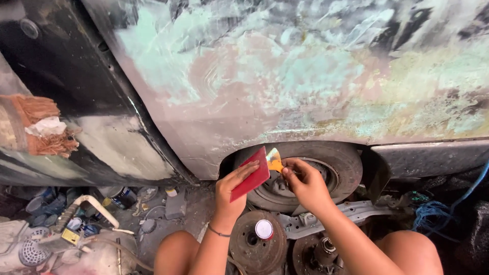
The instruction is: The person scoops a light-colored paste from a can onto a red plastic spreader and applies it to the car's wheel well area. They smooth the paste over the surface using the spreader and a yellow sponge, working around the tire and wheel arch.
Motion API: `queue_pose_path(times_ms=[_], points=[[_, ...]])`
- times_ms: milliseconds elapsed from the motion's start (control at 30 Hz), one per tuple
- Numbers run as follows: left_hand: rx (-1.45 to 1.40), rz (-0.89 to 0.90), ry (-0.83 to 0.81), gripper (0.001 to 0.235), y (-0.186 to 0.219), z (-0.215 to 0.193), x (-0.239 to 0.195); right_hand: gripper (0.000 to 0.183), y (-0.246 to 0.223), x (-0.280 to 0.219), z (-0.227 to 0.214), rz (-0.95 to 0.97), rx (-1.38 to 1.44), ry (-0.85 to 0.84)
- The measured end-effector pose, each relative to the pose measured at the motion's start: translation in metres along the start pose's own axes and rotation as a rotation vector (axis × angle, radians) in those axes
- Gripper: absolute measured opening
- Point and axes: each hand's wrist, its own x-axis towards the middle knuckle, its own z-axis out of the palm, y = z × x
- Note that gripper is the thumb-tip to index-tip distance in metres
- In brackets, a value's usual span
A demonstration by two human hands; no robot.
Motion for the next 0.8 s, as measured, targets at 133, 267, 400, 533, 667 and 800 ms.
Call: queue_pose_path(times_ms=[133,267,400,533,667,800], points=[[0.1,0.013,-0.03,0.036,-0.022,-0.011,-0.003,0.03,0.009,-0.004,0.002,0.127,0.173,-0.081],[0.165,-0.184,0.125,0.03,-0.059,-0.015,-0.037,0.03,0.002,-0.012,-0.002,0.091,0.077,-0.066],[-0.419,-0.737,0.442,0.039,-0.068,-0.014,-0.064,0.026,0.02,-0.004,0.0,-0.365,-0.196,-0.032],[-0.771,-0.771,0.506,0.054,-0.066,-0.015,-0.068,0.027,0.004,-0.009,0.018,-0.776,-0.415,-0.088],[-0.843,-0.769,0.51,0.049,-0.062,-0.019,-0.063,0.026,0.0,-0.015,0.026,-0.854,-0.466,-0.037],[-0.916,-0.63,0.493,0.053,-0.068,-0.021,-0.074,0.028,0.001,-0.012,0.019,-0.896,-0.654,-0.073]])
